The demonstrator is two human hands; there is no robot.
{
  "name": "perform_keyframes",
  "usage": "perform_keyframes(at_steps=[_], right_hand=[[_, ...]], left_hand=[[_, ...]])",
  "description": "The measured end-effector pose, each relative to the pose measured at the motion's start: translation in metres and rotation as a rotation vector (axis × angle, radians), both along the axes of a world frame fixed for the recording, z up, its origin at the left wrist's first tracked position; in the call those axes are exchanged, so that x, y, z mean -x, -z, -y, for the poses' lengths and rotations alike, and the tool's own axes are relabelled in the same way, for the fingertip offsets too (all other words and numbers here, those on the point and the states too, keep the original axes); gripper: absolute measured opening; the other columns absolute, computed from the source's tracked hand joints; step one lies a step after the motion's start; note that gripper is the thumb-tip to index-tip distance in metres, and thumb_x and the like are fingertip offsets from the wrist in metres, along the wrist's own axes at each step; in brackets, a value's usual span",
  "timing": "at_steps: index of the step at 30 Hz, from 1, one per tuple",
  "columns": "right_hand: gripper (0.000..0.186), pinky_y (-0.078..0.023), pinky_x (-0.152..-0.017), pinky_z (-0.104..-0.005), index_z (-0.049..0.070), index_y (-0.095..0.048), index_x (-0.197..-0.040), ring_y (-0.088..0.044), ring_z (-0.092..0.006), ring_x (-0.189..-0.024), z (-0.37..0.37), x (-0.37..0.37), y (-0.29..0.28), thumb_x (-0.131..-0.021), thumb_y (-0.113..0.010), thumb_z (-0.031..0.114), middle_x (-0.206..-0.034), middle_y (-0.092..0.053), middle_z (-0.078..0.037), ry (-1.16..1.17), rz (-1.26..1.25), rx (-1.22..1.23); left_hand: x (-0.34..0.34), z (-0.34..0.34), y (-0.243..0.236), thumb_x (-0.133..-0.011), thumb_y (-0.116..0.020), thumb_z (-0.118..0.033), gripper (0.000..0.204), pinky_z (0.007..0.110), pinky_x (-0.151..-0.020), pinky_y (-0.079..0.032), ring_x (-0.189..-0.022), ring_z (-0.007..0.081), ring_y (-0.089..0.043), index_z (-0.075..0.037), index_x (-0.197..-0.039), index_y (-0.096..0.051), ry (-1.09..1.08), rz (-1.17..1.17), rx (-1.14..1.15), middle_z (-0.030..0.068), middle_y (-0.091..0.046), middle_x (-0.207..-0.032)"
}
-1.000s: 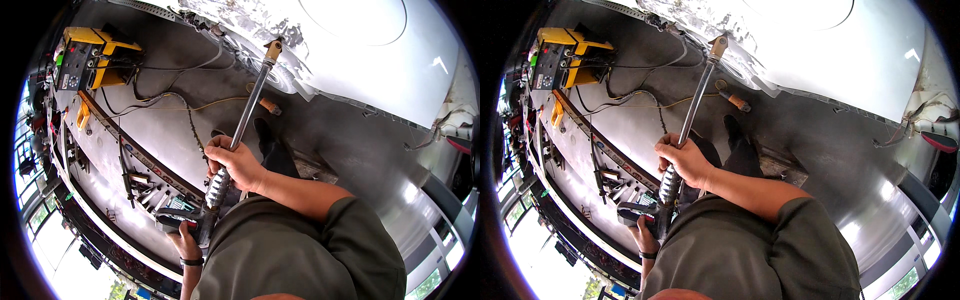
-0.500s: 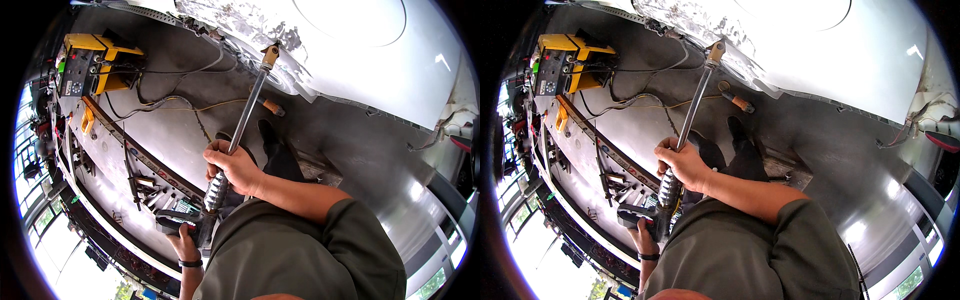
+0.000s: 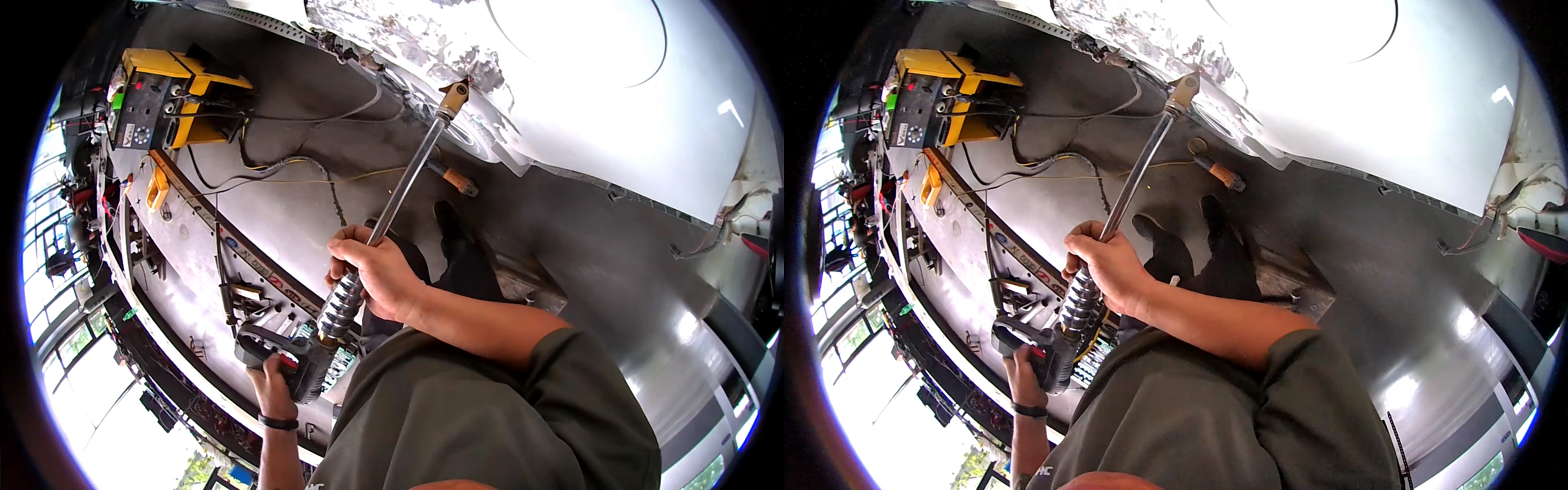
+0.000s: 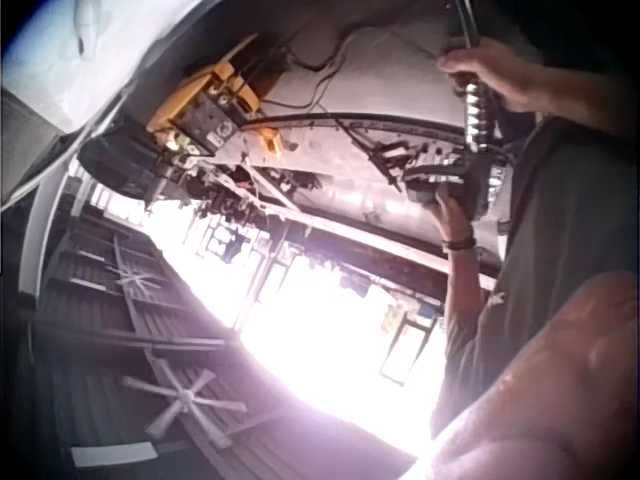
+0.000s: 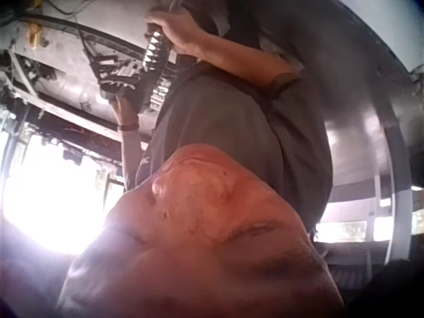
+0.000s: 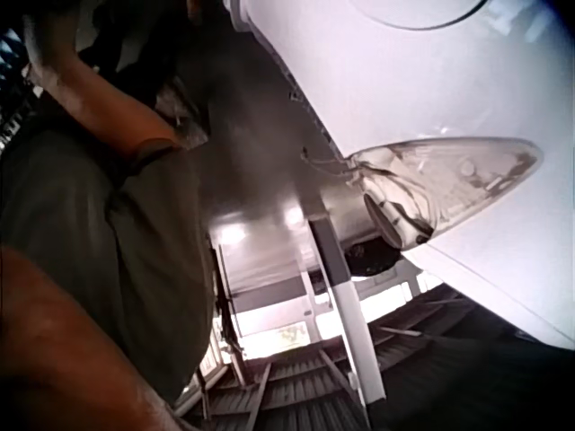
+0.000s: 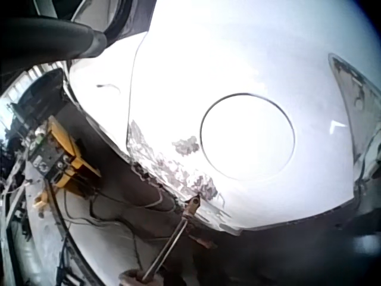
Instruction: The person grinds the damaged area of a white car door, uses a dent puller to straighten the panel, and hammers the surface to refine the shape.
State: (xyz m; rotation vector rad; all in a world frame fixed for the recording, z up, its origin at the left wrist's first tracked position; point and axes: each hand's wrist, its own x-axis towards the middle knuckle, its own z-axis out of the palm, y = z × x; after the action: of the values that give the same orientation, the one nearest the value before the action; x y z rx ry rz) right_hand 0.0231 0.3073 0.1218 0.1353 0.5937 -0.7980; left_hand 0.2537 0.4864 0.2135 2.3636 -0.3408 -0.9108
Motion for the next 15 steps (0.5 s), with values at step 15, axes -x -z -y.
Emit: perform_keyframes(at_steps=[15], right_hand=[[0.023,-0.054,-0.066,-0.0356,0.006,-0.06,-0.095,-0.062,-0.0178,-0.066,0.038,0.014,-0.001,-0.099,-0.06,0.028,-0.071,-0.062,-0.007,0.071,-0.082,0.217]], left_hand=[[-0.071,-0.039,-0.02,-0.095,-0.055,0.005,0.037,0.04,-0.094,-0.052,-0.109,0.0299,-0.06,-0.003,-0.131,-0.05,0.351,-0.134,0.016,0.0185,-0.05,-0.123]])
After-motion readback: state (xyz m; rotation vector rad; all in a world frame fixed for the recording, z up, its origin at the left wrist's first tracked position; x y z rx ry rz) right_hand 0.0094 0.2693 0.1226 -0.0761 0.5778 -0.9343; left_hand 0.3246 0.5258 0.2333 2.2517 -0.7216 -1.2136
